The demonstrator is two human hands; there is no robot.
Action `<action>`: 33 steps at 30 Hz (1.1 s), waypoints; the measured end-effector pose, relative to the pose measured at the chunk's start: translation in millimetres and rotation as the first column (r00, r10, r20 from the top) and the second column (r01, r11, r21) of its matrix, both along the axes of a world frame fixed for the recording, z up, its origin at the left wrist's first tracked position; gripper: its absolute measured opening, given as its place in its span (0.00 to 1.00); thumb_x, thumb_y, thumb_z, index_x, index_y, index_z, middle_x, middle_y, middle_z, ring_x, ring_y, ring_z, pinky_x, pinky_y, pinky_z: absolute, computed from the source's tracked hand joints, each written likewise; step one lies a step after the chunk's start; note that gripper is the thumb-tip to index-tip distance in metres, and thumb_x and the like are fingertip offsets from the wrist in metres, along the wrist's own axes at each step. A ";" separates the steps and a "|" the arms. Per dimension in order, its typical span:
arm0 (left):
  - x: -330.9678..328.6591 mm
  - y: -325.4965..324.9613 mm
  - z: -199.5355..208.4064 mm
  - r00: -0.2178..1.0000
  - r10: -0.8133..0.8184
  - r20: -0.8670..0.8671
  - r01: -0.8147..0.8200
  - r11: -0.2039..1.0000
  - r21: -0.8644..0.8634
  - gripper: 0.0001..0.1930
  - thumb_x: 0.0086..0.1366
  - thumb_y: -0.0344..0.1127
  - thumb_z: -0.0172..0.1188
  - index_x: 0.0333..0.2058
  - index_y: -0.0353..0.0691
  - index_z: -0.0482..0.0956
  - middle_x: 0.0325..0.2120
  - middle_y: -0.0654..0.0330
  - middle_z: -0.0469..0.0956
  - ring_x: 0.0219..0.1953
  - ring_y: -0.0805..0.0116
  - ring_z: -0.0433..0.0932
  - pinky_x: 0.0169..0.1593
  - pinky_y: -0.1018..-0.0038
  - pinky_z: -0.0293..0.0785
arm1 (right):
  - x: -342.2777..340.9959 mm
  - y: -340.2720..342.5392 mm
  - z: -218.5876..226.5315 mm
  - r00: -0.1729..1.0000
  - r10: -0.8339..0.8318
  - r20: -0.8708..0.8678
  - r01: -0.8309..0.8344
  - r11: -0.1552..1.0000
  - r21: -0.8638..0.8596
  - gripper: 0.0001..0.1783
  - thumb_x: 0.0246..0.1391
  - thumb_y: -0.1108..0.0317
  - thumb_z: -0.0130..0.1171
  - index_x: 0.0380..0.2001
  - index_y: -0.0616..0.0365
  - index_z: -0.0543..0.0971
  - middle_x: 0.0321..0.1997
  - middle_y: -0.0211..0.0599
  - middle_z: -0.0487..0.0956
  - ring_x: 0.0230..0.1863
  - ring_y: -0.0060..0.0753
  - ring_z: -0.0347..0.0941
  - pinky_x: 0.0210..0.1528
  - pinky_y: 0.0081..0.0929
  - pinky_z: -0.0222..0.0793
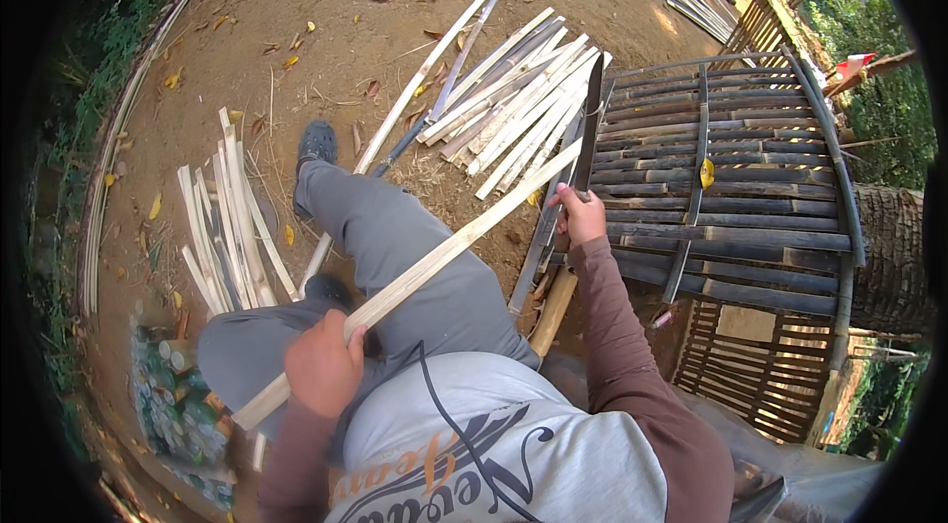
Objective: The person uses a large knife to shave and smooth long strips of bamboo, holding the strips on their lap while sitting on the ground.
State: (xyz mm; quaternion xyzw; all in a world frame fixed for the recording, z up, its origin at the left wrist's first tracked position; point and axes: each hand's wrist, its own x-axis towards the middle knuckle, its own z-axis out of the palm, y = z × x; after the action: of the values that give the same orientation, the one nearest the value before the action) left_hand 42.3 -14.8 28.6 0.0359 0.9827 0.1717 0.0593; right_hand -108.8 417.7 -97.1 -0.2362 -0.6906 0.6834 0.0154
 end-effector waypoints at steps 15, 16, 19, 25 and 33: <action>-52.5 -54.9 130.8 0.974 -0.130 -0.185 0.108 0.986 -0.127 0.12 0.61 0.40 0.71 0.34 0.39 0.81 0.25 0.48 0.80 0.30 0.41 0.81 0.35 0.52 0.74 | -20.1 -125.3 152.9 0.688 0.726 -0.018 -0.699 0.669 0.253 0.15 0.55 0.71 0.74 0.25 0.58 0.74 0.41 0.36 0.90 0.37 0.21 0.80 0.43 0.28 0.77; -57.8 -60.1 141.0 0.976 -0.136 -0.170 0.116 0.986 -0.119 0.12 0.61 0.40 0.72 0.34 0.38 0.82 0.25 0.48 0.81 0.30 0.41 0.80 0.35 0.52 0.74 | -22.8 -129.4 159.3 0.641 0.768 0.002 -0.737 0.614 0.281 0.16 0.54 0.72 0.74 0.25 0.58 0.73 0.41 0.36 0.90 0.37 0.22 0.80 0.43 0.28 0.77; -69.2 -74.9 165.1 0.976 -0.168 -0.140 0.153 0.982 -0.107 0.13 0.61 0.41 0.72 0.33 0.38 0.82 0.24 0.48 0.80 0.29 0.40 0.80 0.34 0.53 0.73 | -26.4 -143.9 189.6 0.522 0.832 0.187 -0.811 0.416 0.411 0.17 0.53 0.71 0.75 0.24 0.58 0.73 0.37 0.36 0.89 0.38 0.22 0.81 0.44 0.28 0.77; -82.7 -74.7 209.2 0.834 -0.271 -0.481 0.137 0.945 -0.296 0.16 0.59 0.33 0.73 0.43 0.39 0.78 0.44 0.49 0.79 0.48 0.42 0.76 0.56 0.51 0.68 | -31.8 -163.1 206.7 0.524 0.839 0.148 -0.794 0.418 0.441 0.17 0.52 0.72 0.76 0.24 0.58 0.73 0.32 0.36 0.87 0.40 0.24 0.84 0.46 0.28 0.77; -65.3 -28.1 221.2 0.891 -0.148 -0.430 0.227 0.964 0.140 0.24 0.62 0.46 0.74 0.48 0.36 0.80 0.45 0.44 0.80 0.49 0.44 0.79 0.53 0.55 0.75 | -77.4 -181.7 331.1 0.675 0.666 -0.319 -0.633 0.744 0.213 0.19 0.54 0.65 0.77 0.28 0.51 0.71 0.26 0.24 0.78 0.25 0.14 0.71 0.29 0.21 0.67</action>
State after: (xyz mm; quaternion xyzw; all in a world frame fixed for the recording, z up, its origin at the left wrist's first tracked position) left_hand -23.0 -42.9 249.8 0.1720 0.9441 0.2447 -0.1386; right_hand -186.2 235.9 234.0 0.1607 -0.7411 0.6460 -0.0867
